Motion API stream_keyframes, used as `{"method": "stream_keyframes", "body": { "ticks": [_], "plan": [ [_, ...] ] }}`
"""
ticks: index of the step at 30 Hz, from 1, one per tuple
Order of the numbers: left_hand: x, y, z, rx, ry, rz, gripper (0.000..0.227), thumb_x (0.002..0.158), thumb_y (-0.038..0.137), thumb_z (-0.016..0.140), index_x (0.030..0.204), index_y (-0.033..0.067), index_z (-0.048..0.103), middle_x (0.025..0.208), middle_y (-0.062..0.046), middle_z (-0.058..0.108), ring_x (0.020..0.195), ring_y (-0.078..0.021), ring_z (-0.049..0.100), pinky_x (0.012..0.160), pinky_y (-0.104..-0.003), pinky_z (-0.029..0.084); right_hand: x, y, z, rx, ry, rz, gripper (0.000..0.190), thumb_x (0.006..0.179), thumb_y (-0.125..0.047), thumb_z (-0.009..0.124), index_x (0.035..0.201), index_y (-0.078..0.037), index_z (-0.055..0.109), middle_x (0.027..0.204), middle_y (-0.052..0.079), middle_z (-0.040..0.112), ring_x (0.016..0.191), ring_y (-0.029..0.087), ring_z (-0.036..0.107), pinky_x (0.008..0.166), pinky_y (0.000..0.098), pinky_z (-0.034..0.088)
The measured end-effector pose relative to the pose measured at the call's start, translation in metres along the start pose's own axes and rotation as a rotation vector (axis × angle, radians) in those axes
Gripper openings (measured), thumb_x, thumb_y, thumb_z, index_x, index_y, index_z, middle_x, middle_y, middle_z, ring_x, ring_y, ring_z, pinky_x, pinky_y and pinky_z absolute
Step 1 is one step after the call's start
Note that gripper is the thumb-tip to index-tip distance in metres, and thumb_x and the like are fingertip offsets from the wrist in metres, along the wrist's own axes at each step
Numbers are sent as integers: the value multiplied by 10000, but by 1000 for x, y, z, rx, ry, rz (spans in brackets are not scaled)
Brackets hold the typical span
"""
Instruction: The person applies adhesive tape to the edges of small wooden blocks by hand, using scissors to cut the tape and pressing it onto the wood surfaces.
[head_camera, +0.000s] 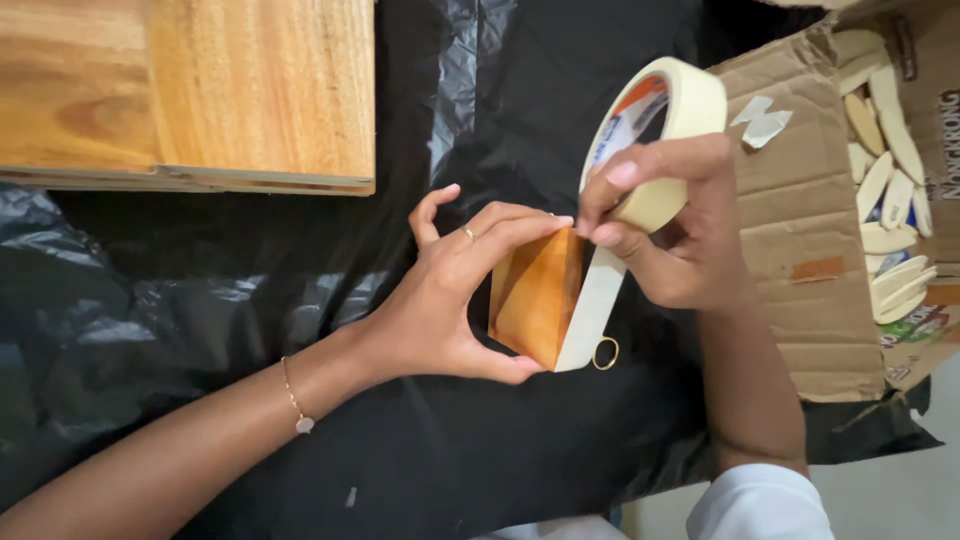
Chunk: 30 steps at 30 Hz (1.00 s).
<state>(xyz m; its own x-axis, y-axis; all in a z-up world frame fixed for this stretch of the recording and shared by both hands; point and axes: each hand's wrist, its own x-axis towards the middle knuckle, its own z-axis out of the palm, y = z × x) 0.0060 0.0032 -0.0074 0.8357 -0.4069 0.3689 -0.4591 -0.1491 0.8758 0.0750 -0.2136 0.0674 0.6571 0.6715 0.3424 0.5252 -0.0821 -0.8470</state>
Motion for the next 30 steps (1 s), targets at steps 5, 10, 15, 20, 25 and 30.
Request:
{"method": "stream_keyframes", "body": {
  "ticks": [5, 10, 15, 20, 25, 30],
  "plan": [
    [1, -1, 1, -24, -21, -14, 981, 609, 461, 887, 1446, 165, 469, 1417, -21, 619, 1355, -166, 609, 1198, -508, 58, 4, 3, -18, 91, 19, 87, 317, 1123, -388, 479, 1230, -94, 426, 834, 59, 520, 748, 149, 532, 727, 286, 483],
    [4, -2, -3, -63, -51, -48, 991, 607, 431, 895, 1462, 178, 463, 1440, -17, 614, 1367, -154, 605, 1201, -507, 40, 7, -5, -27, 70, -30, 39, 90, 1118, -226, 482, 1130, -137, 477, 942, 113, 629, 927, 194, 628, 1175, 544, 664],
    [3, -3, -2, -64, -61, -56, 984, 606, 439, 898, 1449, 172, 465, 1445, 2, 610, 1369, -155, 609, 1199, -505, 50, 12, 3, -9, -56, -34, 66, 66, 1091, -7, 475, 1138, -53, 474, 896, 144, 603, 912, 266, 646, 982, 442, 647],
    [3, -4, -2, -73, -71, -64, 972, 634, 440, 887, 1459, 169, 450, 1433, -20, 614, 1368, -162, 608, 1202, -493, 27, 4, 15, -7, -233, -48, 6, 142, 1071, 92, 436, 1138, -23, 485, 1011, 166, 644, 973, 326, 649, 918, 411, 544],
    [3, -7, 0, -56, -101, -51, 948, 671, 489, 867, 1455, 167, 440, 1502, 38, 582, 1398, -157, 598, 1209, -523, 35, 1, 17, -10, -324, -58, -6, 157, 1069, 122, 485, 1158, -6, 504, 987, 212, 627, 971, 332, 643, 890, 408, 545],
    [4, -6, -1, -67, -106, -54, 924, 684, 499, 848, 1445, 155, 452, 1484, 23, 591, 1386, -155, 594, 1201, -535, 42, 8, 13, -6, -378, -86, -32, 154, 1077, 133, 471, 1156, 4, 502, 970, 217, 614, 931, 337, 629, 853, 416, 534]
  ]
}}
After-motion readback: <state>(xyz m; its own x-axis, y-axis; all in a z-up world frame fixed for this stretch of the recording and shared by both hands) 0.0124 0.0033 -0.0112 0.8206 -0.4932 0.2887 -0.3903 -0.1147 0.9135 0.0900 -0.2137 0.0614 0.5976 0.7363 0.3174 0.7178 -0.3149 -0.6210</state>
